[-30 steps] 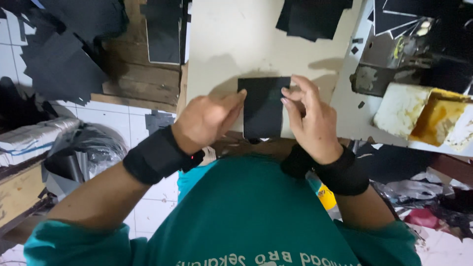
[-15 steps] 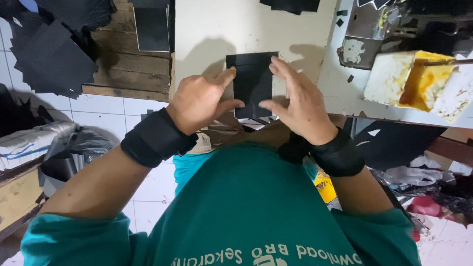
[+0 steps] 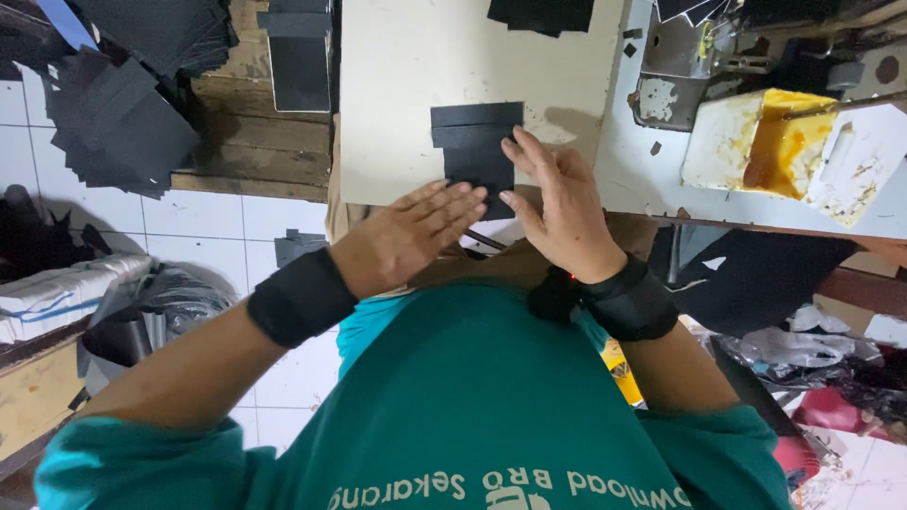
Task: The person organizes and folds small pieces of black leather material and trims a card at a workshop table.
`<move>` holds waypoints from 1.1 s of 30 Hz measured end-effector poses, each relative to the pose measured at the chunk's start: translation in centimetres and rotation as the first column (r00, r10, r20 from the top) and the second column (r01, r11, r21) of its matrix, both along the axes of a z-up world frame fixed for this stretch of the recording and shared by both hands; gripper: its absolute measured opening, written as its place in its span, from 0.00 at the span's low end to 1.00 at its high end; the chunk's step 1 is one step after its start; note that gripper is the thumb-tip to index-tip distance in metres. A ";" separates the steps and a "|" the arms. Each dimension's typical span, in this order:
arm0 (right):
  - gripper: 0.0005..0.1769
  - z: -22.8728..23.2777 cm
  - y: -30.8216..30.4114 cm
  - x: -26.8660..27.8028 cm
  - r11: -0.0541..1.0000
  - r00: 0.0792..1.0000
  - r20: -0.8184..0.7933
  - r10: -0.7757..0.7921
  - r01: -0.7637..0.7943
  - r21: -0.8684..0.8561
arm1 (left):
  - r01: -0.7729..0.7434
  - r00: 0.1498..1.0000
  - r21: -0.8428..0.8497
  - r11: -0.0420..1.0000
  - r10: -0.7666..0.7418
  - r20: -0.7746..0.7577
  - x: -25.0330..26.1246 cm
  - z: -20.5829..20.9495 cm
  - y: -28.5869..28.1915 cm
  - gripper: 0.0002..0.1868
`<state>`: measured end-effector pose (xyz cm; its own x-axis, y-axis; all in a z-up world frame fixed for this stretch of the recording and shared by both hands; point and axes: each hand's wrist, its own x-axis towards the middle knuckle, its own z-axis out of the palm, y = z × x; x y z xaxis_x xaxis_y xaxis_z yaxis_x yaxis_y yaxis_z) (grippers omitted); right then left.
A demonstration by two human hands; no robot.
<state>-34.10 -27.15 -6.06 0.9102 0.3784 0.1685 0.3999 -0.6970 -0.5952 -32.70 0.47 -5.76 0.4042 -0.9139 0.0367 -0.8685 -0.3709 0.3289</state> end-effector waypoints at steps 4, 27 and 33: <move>0.43 -0.4 -0.1 0.0 1.000 1.000 -0.011 -0.007 0.007 -0.006 | -0.026 1.000 0.026 0.999 0.026 -0.006 -0.8 0.5 2.9 0.33; 0.35 4.3 2.3 -0.9 0.984 0.907 0.412 0.092 -0.147 0.103 | -0.869 0.231 -0.123 0.480 0.172 -0.958 2.9 2.8 -0.9 0.11; 0.38 8.1 2.8 0.3 0.937 0.883 0.469 0.010 -0.172 0.303 | -0.866 0.457 -0.445 0.230 -0.001 -0.890 3.4 6.7 -0.2 0.09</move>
<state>-33.75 -24.34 1.99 0.6649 0.3054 0.6816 0.7330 -0.4419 -0.5171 -29.34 0.27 0.94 0.9833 -0.1745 0.0509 -0.0084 0.2359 0.9717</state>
